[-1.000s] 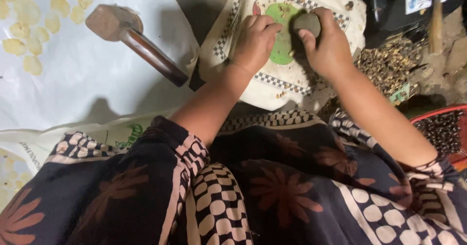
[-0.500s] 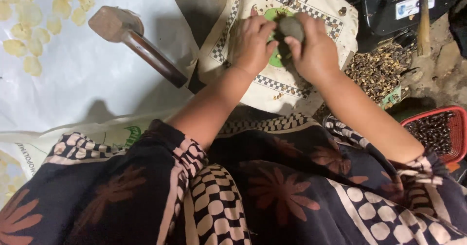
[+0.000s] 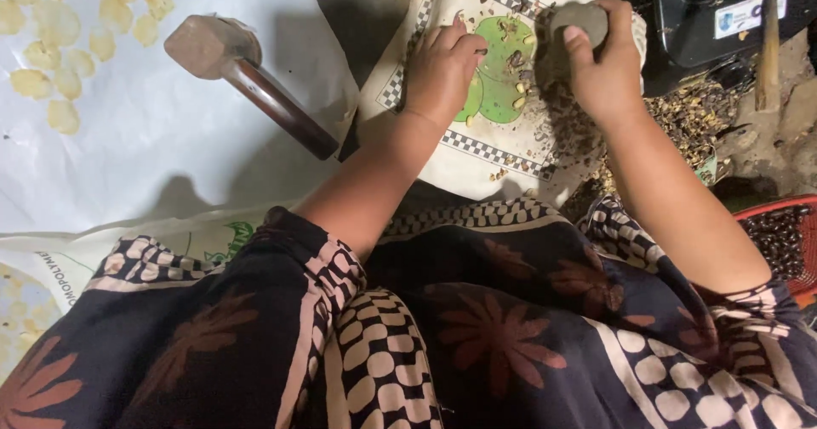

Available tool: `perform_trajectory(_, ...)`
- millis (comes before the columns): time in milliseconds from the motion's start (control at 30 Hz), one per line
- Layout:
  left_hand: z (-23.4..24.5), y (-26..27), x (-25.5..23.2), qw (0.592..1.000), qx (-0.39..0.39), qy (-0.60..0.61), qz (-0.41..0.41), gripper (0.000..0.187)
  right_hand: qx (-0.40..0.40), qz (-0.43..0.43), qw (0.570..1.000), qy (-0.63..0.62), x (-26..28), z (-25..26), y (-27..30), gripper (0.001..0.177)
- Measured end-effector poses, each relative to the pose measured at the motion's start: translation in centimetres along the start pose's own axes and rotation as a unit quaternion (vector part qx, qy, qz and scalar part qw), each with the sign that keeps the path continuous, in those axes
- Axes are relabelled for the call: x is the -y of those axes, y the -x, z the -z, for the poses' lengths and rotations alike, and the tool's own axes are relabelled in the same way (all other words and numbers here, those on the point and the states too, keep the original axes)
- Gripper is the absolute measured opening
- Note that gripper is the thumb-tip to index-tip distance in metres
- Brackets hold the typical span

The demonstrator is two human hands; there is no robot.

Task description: Cracking nut shells with a stone and flattening the kernels with a wooden mallet

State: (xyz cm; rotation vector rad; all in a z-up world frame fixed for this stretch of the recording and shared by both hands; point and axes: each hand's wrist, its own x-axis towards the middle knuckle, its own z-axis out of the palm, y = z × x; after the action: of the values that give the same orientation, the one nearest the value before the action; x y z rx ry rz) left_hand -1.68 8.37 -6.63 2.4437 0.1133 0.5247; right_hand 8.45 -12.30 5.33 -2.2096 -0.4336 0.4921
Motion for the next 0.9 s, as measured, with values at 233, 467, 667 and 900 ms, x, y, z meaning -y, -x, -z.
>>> perform_trajectory(233, 2.4, -0.3, -2.4, 0.997, 0.047, 0.044, 0.044, 0.012, 0.016, 0.020, 0.999, 0.036, 3.7, -0.4, 1.4, 0.031)
perform_trajectory(467, 3.4, -0.3, -3.5, 0.992, 0.081, 0.012, 0.096, 0.028, 0.035, 0.212, 0.953, 0.214, 4.9, -3.8, 3.5, 0.050)
perform_trajectory(667, 2.3, 1.4, -2.2, 0.998, 0.065, -0.007, 0.017, 0.030, 0.063, 0.109, 0.969, 0.213, 7.7, -2.8, 3.9, 0.040)
perform_trajectory(900, 2.3, 1.0, -2.3, 0.998, 0.060, 0.019, 0.030, 0.028, 0.162, -0.089, 0.970, 0.158, 8.3, -2.3, 1.8, 0.037)
